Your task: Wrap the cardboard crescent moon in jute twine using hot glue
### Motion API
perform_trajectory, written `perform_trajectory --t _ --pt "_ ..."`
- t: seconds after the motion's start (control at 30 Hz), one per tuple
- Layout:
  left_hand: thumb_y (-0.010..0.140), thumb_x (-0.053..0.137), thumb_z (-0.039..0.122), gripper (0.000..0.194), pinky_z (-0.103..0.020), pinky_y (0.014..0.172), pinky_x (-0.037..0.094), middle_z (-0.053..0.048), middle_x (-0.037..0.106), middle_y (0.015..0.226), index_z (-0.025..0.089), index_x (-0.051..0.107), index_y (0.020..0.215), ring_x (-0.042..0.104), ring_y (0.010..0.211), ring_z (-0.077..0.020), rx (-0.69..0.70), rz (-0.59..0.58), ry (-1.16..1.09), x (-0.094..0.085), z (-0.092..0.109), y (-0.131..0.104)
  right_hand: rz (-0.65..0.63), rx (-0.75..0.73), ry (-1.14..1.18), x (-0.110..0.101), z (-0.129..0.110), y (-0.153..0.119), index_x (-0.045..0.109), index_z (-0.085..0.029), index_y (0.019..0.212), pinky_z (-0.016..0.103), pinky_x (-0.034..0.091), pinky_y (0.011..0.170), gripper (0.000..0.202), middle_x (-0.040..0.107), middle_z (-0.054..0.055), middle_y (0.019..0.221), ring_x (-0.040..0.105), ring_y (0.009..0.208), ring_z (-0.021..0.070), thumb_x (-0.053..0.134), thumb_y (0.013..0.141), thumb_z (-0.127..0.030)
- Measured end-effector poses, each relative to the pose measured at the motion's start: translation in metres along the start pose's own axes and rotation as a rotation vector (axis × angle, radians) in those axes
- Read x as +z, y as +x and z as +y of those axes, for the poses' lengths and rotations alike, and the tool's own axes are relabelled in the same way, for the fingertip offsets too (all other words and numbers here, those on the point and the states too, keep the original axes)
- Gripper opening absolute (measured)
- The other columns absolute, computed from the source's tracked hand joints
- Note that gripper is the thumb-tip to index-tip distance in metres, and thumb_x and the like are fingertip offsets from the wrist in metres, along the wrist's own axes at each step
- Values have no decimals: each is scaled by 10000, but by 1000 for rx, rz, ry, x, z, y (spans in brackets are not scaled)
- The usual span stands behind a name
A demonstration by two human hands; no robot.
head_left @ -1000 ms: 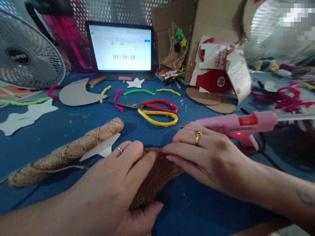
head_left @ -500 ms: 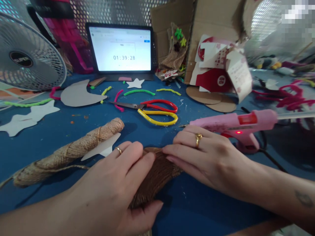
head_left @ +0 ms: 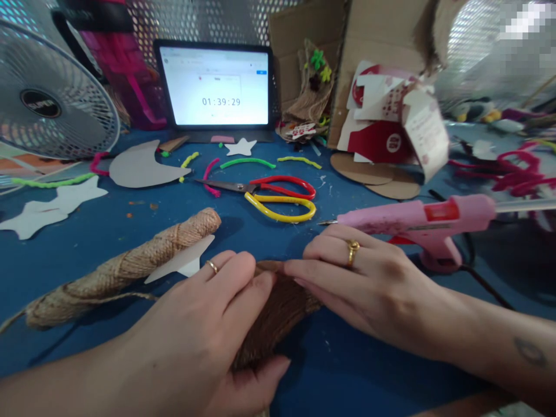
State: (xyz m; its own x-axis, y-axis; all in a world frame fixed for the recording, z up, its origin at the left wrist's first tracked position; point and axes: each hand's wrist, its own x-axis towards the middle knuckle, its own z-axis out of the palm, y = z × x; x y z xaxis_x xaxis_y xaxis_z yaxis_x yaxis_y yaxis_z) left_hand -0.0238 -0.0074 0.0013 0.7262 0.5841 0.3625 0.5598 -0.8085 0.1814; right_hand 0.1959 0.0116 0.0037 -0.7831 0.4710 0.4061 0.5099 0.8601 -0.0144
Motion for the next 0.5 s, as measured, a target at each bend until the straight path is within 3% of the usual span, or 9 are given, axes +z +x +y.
perform_trajectory --t 0.2,0.4,0.5 --pt "707 611 313 402 -321 616 514 -76 559 859 111 589 1055 560 764 -212 -8 -7 16 0 -1 -1 -34 17 59 3 1 -3 652 -106 1004 303 475 666 232 587 68 828 515 779 171 454 886 -79" --pt "735 582 340 457 -387 705 541 -111 575 930 96 543 1120 578 877 -267 -13 16 51 1 -1 -3 -39 6 35 3 1 -4 653 -116 974 301 477 686 248 588 68 835 512 788 164 416 906 -90" --pt "729 593 332 423 -376 680 543 -98 565 889 100 563 1082 575 829 -248 -20 6 24 1 -1 -3 -32 -3 24 4 1 -5 645 -120 1015 309 475 705 246 587 70 855 503 794 167 423 909 -100"
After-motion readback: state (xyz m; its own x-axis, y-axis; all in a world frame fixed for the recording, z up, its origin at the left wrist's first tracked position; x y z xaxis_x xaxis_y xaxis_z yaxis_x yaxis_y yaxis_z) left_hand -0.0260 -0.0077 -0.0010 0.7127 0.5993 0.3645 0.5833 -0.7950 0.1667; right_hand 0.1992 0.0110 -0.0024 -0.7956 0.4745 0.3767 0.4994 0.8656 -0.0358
